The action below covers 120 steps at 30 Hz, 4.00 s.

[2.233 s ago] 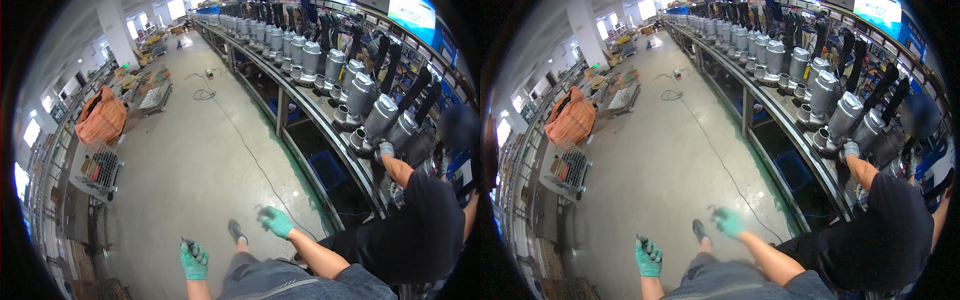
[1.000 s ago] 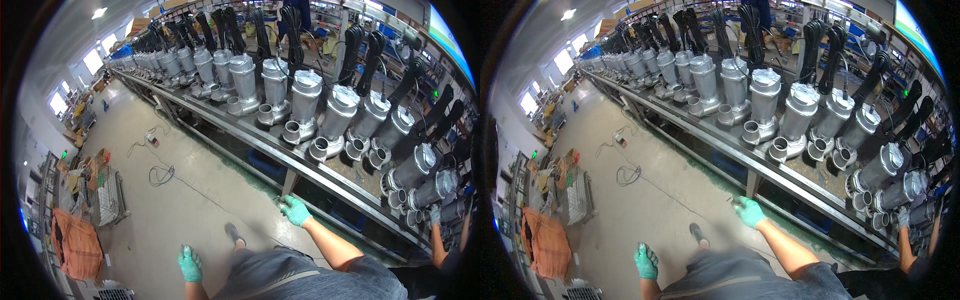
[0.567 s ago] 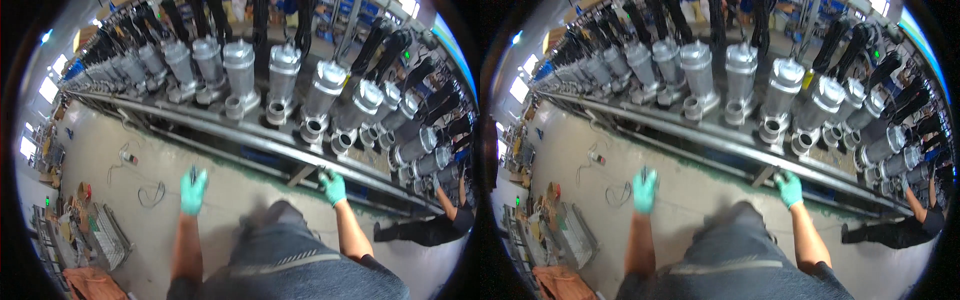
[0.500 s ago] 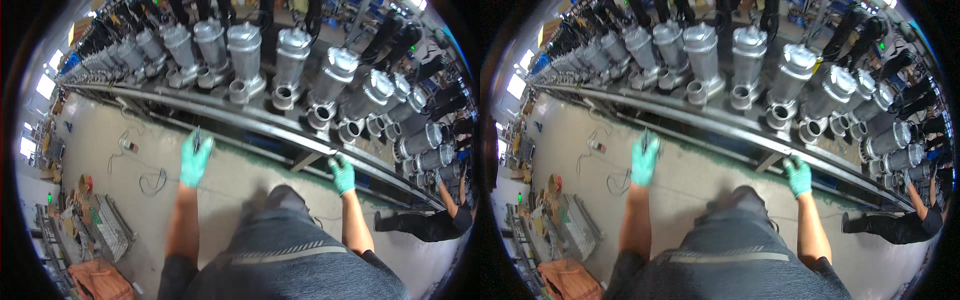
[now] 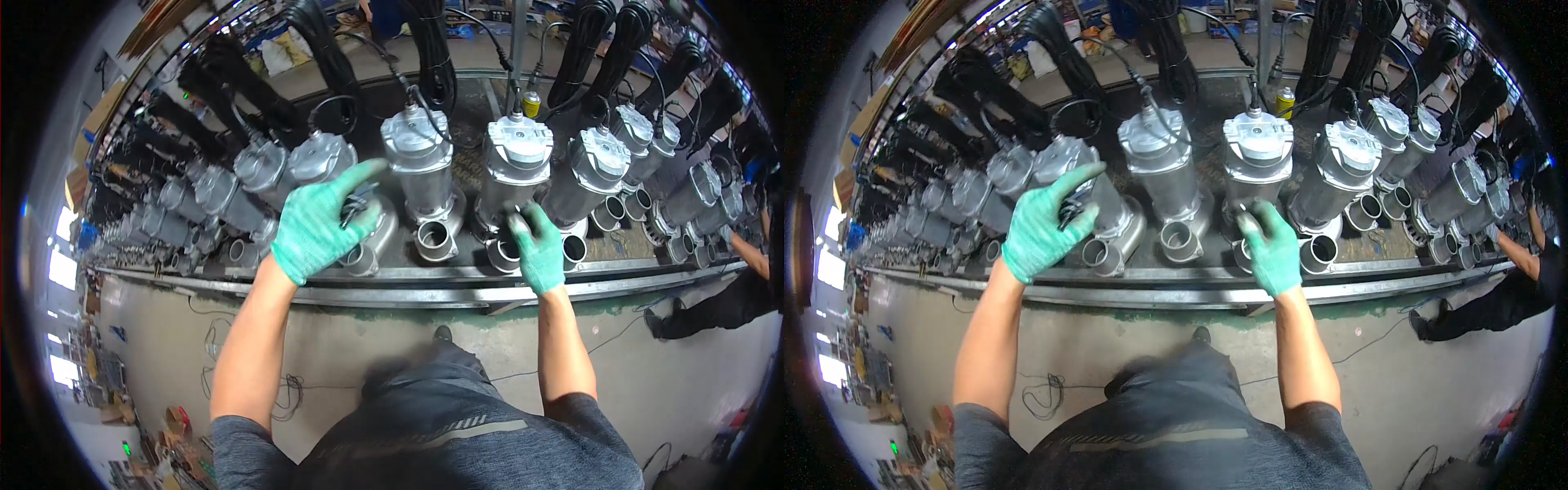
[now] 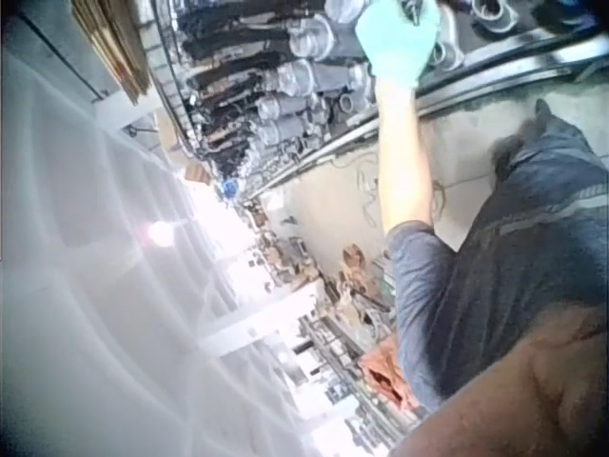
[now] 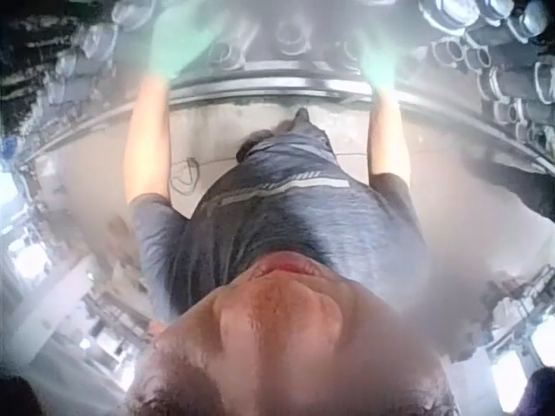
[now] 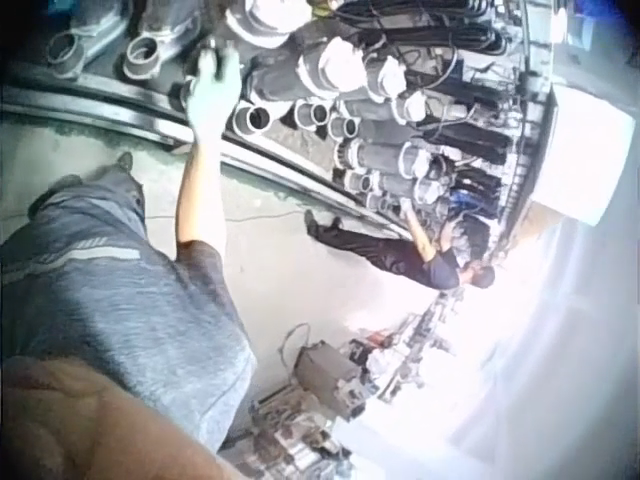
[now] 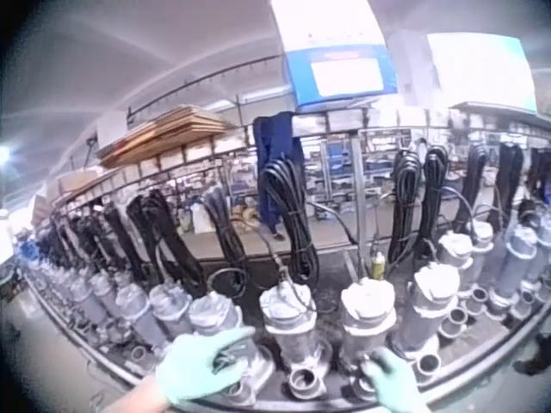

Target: The person, wearing green gloves, works on a line of water pumps, inserting small metal components into the top housing of each unit and tightening them by hand.

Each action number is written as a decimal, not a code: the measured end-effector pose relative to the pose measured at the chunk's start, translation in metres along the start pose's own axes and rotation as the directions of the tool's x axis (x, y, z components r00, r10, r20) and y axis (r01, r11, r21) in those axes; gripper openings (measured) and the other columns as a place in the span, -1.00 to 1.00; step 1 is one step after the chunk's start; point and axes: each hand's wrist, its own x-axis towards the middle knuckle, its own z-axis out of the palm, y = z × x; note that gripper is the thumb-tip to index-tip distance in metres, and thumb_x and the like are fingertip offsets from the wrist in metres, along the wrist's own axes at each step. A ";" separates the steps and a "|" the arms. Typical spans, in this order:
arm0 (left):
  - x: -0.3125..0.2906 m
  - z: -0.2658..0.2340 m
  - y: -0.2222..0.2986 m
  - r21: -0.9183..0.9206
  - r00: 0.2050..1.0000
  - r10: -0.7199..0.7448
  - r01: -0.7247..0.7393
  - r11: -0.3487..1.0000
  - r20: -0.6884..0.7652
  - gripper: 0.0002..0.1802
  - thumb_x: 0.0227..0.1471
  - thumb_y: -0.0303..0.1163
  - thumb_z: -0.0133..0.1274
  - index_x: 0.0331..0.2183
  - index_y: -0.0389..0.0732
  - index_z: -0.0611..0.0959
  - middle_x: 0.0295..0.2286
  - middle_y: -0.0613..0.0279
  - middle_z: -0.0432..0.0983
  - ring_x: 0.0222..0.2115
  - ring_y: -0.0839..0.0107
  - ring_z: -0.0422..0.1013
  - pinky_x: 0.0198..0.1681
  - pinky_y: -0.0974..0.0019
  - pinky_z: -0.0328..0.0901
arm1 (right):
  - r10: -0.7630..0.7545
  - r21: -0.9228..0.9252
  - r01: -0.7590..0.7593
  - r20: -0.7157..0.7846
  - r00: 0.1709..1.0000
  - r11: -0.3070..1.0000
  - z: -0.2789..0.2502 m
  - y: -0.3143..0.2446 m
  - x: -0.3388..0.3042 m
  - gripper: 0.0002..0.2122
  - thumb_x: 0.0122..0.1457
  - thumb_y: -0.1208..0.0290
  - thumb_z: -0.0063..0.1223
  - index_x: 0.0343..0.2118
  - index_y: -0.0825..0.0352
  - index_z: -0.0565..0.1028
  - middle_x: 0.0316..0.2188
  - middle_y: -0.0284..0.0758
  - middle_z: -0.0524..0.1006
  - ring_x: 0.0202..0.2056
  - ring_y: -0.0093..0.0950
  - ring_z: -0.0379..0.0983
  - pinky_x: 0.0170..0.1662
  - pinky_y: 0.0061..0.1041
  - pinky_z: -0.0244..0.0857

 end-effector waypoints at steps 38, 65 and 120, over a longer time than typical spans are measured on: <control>0.129 0.064 -0.144 0.108 0.949 0.307 -0.314 0.943 0.074 -0.59 0.08 -0.07 0.19 -0.10 -0.09 0.68 -0.27 0.16 0.66 -0.34 0.15 0.59 -0.30 0.19 0.47 | -0.085 -0.286 0.042 -0.138 0.987 0.957 0.105 -0.019 0.195 -0.70 0.29 0.27 0.11 -0.04 0.36 0.52 -0.30 -0.13 0.63 -0.32 -0.39 0.52 -0.17 -0.47 0.37; 0.119 0.051 -0.150 0.186 0.953 0.257 -0.285 0.940 0.163 -0.54 0.13 0.10 0.00 -0.12 -0.02 0.63 -0.45 0.11 0.63 -0.41 0.05 0.58 -0.36 0.01 0.44 | -0.112 0.060 0.125 -0.177 0.978 0.990 0.107 0.066 0.229 -0.51 0.25 0.34 0.19 0.18 0.43 0.38 -0.02 -0.31 0.55 -0.10 -0.58 0.43 0.02 -0.56 0.31; 0.125 0.058 -0.146 0.147 0.963 0.241 -0.257 0.955 0.119 -0.56 0.14 -0.01 0.08 -0.06 -0.08 0.65 -0.33 0.13 0.65 -0.36 0.11 0.57 -0.34 0.14 0.44 | -0.024 -0.038 0.023 -0.021 0.999 0.999 0.110 0.016 0.197 -0.74 0.34 0.30 0.03 -0.11 0.40 0.60 -0.36 -0.35 0.62 -0.35 -0.62 0.45 -0.24 -0.60 0.34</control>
